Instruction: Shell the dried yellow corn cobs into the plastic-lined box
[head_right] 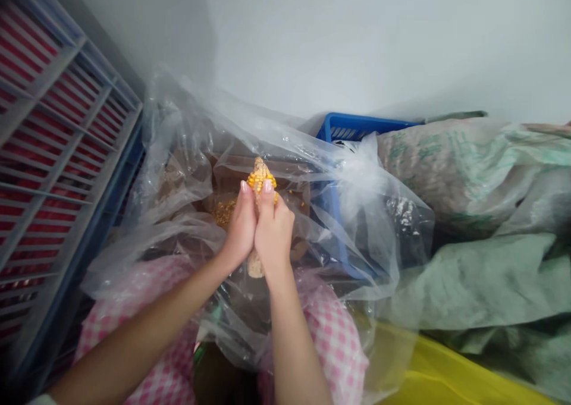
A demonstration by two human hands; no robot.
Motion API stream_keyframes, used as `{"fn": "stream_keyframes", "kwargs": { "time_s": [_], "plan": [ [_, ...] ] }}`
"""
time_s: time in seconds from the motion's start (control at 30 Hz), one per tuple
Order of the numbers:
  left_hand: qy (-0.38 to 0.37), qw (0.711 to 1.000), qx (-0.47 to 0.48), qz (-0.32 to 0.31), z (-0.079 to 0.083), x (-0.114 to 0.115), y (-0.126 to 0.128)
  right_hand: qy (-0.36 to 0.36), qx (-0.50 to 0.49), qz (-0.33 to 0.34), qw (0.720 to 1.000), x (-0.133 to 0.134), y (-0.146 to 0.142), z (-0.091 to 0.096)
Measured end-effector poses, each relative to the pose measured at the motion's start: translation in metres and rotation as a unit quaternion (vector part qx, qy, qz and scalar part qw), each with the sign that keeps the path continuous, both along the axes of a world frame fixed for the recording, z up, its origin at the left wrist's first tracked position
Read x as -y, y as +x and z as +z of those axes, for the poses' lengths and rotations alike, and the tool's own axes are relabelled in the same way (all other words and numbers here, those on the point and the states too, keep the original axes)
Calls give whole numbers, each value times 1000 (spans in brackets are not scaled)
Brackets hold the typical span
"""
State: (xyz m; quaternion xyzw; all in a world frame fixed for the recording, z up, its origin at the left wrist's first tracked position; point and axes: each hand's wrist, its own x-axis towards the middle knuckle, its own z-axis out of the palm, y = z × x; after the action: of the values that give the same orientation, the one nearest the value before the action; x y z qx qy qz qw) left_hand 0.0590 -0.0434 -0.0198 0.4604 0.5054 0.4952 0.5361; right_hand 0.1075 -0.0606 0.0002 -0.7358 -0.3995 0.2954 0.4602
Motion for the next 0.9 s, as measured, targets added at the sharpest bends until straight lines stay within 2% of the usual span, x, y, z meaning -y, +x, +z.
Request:
{"fn": "stream_keyframes", "kwargs": {
  "time_s": [0.33,0.43,0.6,0.9],
  "plan": [
    [-7,1000,-4,5,-2,-1,0,-25,-119,-39,992,-3,-2,-5],
    [-22,1000,19,-4,-7,-3,1,-6,-92,-8,996,-2,-3,-5],
    [-32,997,63,-7,-10,-2,2,13,-23,-11,1000,-2,-2,-1],
    [3,1000,17,-14,-1,0,-1,6,13,-20,1000,0,-3,-9]
  ]
}}
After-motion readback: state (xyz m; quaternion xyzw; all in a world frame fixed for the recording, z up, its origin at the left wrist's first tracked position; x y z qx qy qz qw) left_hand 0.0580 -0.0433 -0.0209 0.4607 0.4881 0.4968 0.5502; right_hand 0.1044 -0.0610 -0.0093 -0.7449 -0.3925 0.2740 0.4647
